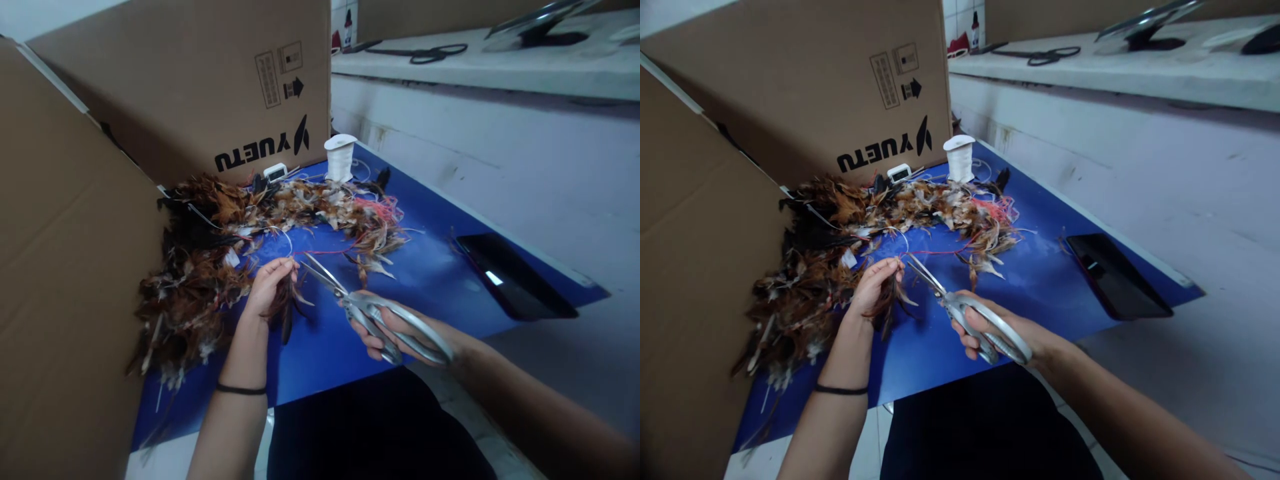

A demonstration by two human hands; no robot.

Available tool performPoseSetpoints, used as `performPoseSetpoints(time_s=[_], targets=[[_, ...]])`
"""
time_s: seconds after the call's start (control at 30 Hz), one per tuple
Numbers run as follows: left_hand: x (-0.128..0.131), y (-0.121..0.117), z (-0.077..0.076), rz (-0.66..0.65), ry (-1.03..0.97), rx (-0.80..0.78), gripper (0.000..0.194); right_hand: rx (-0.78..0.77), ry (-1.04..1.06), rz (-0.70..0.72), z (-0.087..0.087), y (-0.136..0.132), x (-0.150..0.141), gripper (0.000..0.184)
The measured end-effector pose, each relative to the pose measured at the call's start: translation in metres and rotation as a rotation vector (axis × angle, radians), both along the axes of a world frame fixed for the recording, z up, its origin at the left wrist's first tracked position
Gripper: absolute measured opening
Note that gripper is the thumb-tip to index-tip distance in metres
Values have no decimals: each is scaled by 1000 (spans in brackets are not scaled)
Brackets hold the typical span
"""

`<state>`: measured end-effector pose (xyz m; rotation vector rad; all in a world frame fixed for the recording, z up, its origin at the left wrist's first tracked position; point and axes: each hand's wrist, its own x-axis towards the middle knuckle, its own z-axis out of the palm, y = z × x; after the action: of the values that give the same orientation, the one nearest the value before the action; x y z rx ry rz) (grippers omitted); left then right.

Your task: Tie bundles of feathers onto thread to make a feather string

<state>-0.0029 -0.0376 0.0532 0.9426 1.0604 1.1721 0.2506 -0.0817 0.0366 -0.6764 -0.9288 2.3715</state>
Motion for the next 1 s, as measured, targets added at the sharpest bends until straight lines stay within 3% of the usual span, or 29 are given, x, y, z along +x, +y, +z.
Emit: performPoseSetpoints(time_s=[0.3, 0.7, 1.0], targets=[[1, -1, 1, -61, 72, 37, 27, 26, 2, 18, 12, 12, -19, 45], [2, -3, 2, -95, 104, -47, 27, -49, -66, -7, 1, 17, -28, 27], [3, -2, 2, -100, 98, -62, 28, 25, -59, -20, 0, 13, -32, 32]])
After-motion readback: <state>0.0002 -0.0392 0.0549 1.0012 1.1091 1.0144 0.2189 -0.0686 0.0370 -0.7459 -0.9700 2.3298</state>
